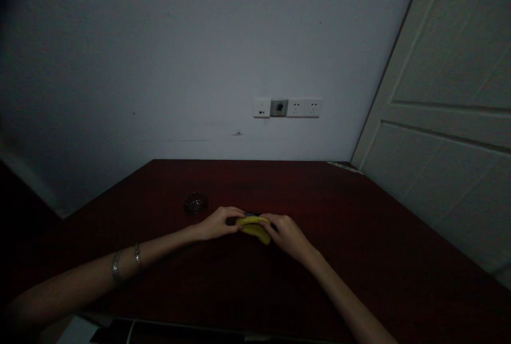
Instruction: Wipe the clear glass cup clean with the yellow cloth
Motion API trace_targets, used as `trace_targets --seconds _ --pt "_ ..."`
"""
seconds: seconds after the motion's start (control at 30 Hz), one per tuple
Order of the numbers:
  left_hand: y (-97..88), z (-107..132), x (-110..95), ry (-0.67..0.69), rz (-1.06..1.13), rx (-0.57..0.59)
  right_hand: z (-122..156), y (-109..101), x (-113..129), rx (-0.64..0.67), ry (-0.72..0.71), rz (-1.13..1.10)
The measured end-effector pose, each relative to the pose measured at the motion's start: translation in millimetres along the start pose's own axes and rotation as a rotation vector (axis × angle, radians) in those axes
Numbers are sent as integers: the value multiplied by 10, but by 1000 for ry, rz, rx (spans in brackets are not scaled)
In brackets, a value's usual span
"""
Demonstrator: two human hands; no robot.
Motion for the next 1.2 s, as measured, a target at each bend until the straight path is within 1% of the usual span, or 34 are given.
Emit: trace_targets --seconds 0.07,0.17,0.23,0.3,0.4,0.5,0.57,0.6,0.67,0.73,0.77,0.83,0.87,0.9,0.93,1.0,1.03,1.1,1.13,1.2 --pt "-37 -5 -68 -104 54 -68 -50 -104 97 -36 -10 -18" --pt "-65 6 -156 -245 229 -152 -136 -227 257 -103 -20 -43" --pt "-77 23 -210 -276 336 -207 -201 -276 367 -142 -20 -62" --pt "-96 55 -255 -273 427 -274 -269 -292 471 -161 -21 -99" --pt "-158 152 -292 -286 503 -427 -378 -247 604 -140 19 -215" --pt "-246 313 -306 -347 531 -576 -500 -125 714 -50 119 -436" --pt "-288 445 -316 -407 558 -609 -582 -30 784 1 166 -577" --pt "-302 516 -323 -428 570 -596 -621 11 815 12 178 -627" --pt "-325 670 -335 -428 571 -501 -687 73 856 6 162 -662" --pt "-377 851 -320 -402 502 -359 -731 102 860 -28 62 -589" --pt "-429 958 -290 -411 415 -309 -743 114 845 -42 -14 -515" --pt "-593 1189 -194 -409 110 -233 -748 157 778 -56 -191 -320" --pt "-685 1299 -143 -348 -75 -161 -743 202 728 -46 -274 -210" --pt "-773 1403 -92 -255 -259 -79 -730 261 676 -59 -375 -84" --pt "-844 1503 -39 -169 -411 22 -711 344 622 -55 -470 54" --pt "-936 1680 63 -68 -590 207 -660 560 526 22 -617 271" --pt "-955 1749 100 -40 -630 286 -630 672 490 68 -657 334" --pt "-948 1846 130 -17 -628 430 -563 858 456 151 -698 393" --pt "-938 1877 125 -30 -607 472 -533 918 455 182 -694 391" --pt "-926 1909 81 -74 -549 503 -496 960 466 202 -621 365"
Point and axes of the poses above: each hand's wrist, its own z-axis away from the middle knuckle, its own y-axis out of the palm, x = y × z, the point moved 2 cm from there along -z, towards the middle knuckle, and after that the axes turned 12 degrees about y, right-handed, at the moved point
